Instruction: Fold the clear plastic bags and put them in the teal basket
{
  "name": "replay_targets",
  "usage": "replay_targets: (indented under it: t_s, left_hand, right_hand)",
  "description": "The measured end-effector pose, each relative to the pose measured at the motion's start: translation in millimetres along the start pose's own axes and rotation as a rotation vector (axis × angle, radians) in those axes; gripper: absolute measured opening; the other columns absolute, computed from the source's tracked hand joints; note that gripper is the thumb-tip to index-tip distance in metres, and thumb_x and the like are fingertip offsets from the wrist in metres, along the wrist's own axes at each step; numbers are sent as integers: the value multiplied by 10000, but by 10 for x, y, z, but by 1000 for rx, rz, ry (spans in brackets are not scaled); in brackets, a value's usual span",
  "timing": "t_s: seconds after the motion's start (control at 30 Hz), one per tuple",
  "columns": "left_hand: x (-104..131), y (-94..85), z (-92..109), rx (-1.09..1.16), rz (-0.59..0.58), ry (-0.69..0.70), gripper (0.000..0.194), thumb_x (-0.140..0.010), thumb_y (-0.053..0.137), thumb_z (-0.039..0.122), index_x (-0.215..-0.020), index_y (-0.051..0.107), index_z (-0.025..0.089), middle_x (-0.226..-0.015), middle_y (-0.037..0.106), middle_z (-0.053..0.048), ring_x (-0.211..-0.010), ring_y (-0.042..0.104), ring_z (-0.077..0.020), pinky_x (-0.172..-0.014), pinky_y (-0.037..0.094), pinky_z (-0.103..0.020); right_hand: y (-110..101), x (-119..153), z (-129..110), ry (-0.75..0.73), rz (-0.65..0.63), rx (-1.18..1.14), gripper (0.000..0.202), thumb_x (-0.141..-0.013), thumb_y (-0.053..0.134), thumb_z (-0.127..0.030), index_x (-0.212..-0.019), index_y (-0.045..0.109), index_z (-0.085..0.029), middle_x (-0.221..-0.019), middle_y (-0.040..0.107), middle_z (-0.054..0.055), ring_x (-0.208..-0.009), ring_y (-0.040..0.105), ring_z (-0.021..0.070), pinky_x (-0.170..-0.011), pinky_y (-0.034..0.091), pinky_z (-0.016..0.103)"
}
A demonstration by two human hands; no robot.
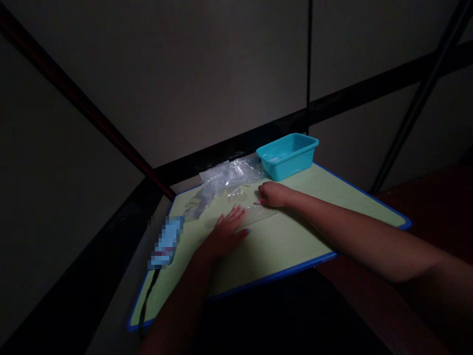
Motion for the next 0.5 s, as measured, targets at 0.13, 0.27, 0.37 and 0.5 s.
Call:
replay_targets:
  t_s: [0.13, 0.27, 0.37, 0.5]
  left_hand:
    - [52, -324, -247, 10, 317, -90, 453, -889, 423, 426, -1241, 539, 165, -1367, 473, -121, -1278, 397, -253, -1066, 295, -425]
    - [187, -569, -585, -35, 544, -292, 312, -860, 439, 387, -919, 650, 165, -979, 640, -95, -970, 567, -241, -880, 436, -365]
    - [292, -613, -863, -107, 585, -538, 315, -848, 437, 398, -811, 637, 157, -834, 627, -100, -847, 575, -256, -769, 439, -358]
    - [299, -520, -1059, -145, 507, -607, 275, -789, 543, 423, -818, 626, 162, -847, 606, -98, -876, 555, -263, -795, 406, -352]
  right_hand:
    - [23, -10, -1, -22, -30, 18, 410, -822, 538, -499, -938, 668, -128, -1010, 657, 168, -893, 608, 246, -655, 400, 273]
    - [37, -14, -1, -28, -26, 22, 401, -810, 550, -505, -918, 668, -137, -997, 658, 158, -895, 599, 250, -647, 389, 278]
    - [17, -3, -13, -23, 5, 3, 386, -830, 522, -501, -931, 651, -152, -997, 652, 144, -890, 592, 242, -643, 379, 278]
    - [4, 10, -36, -30, 17, -19, 373, -849, 500, -493, -946, 633, -158, -1005, 641, 136, -898, 583, 231, -681, 378, 272]
Point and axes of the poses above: each hand's wrist, its own x-axis away from the middle knuckle, its own y-axis out of the palm, z = x × y, the point moved 7 cm from there along -x, towards the middle knuckle
